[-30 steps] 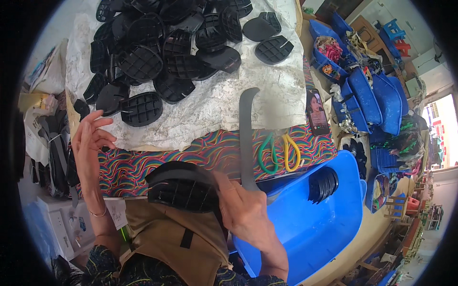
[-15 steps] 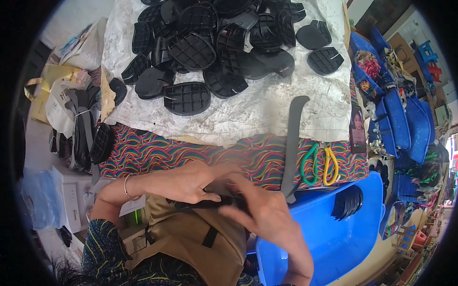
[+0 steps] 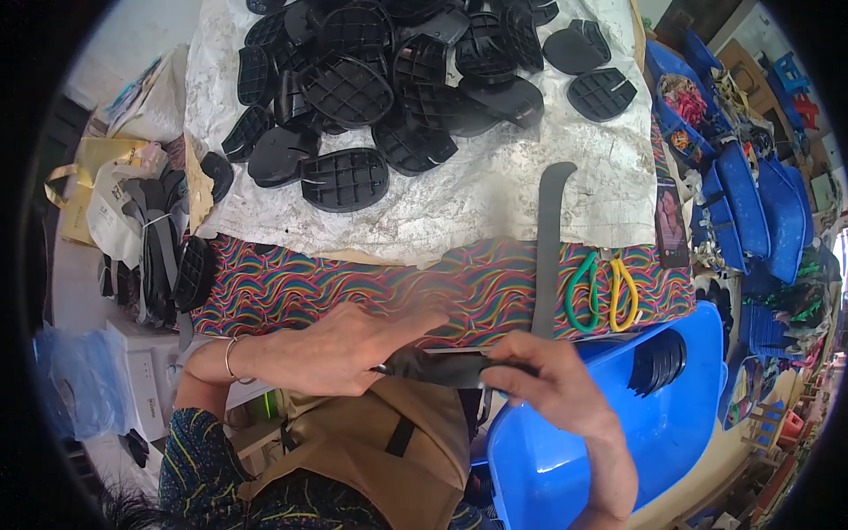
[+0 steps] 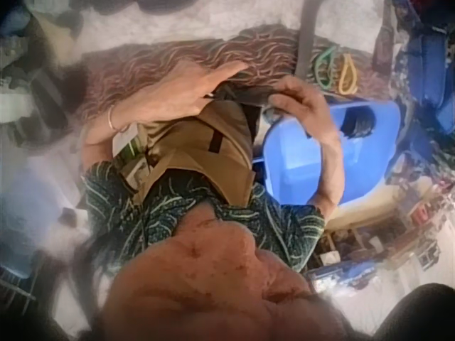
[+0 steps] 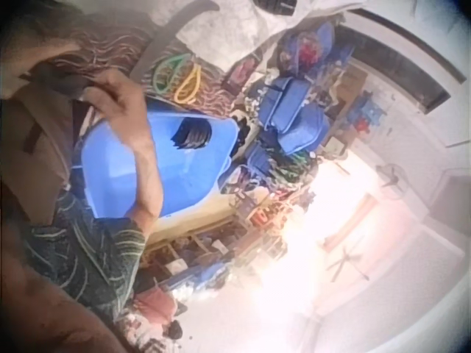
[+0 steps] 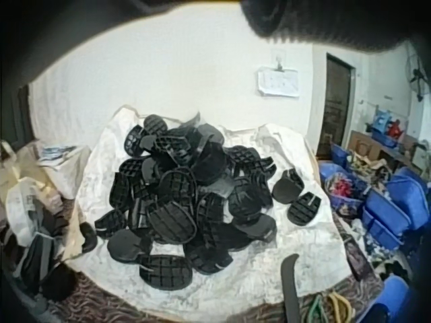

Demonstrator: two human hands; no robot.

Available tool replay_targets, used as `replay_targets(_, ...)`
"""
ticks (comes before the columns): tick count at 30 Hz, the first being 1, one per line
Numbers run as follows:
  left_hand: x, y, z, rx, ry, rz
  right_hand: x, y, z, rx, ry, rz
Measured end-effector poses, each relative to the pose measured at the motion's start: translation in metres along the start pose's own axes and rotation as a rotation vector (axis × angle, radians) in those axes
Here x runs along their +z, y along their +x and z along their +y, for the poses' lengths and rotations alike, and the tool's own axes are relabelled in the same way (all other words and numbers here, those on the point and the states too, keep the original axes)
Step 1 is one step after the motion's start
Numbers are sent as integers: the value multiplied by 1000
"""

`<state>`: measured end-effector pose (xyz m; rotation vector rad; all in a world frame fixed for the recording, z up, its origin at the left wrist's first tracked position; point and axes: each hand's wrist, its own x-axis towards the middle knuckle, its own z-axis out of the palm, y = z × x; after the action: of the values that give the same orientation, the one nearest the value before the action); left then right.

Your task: The person assembles black rubber slippers by hand. They pick up a sole and a strap, align the strap into the sole's grooves, and press the edges to secure the fit. The process is repeated for multiple units, with the person handling the components directly without tools.

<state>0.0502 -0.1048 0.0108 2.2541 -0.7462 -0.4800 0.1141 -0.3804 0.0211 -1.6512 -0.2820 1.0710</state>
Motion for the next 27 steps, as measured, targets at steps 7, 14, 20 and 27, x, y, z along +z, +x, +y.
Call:
replay_targets(7,1,-12,13,-97,-339,82,-8,-16,-27,-143,-140,237)
replay_targets(14,-7,-19,20,-40,-573,345,6,-11,3,-183,334,230)
replay_targets(20,-2,-23,14,-44,-557,516,21,-9,26,-222,503,273)
replay_targets(27,3,-21,15,-167,-687,620,49,-1,50,-224,700,345)
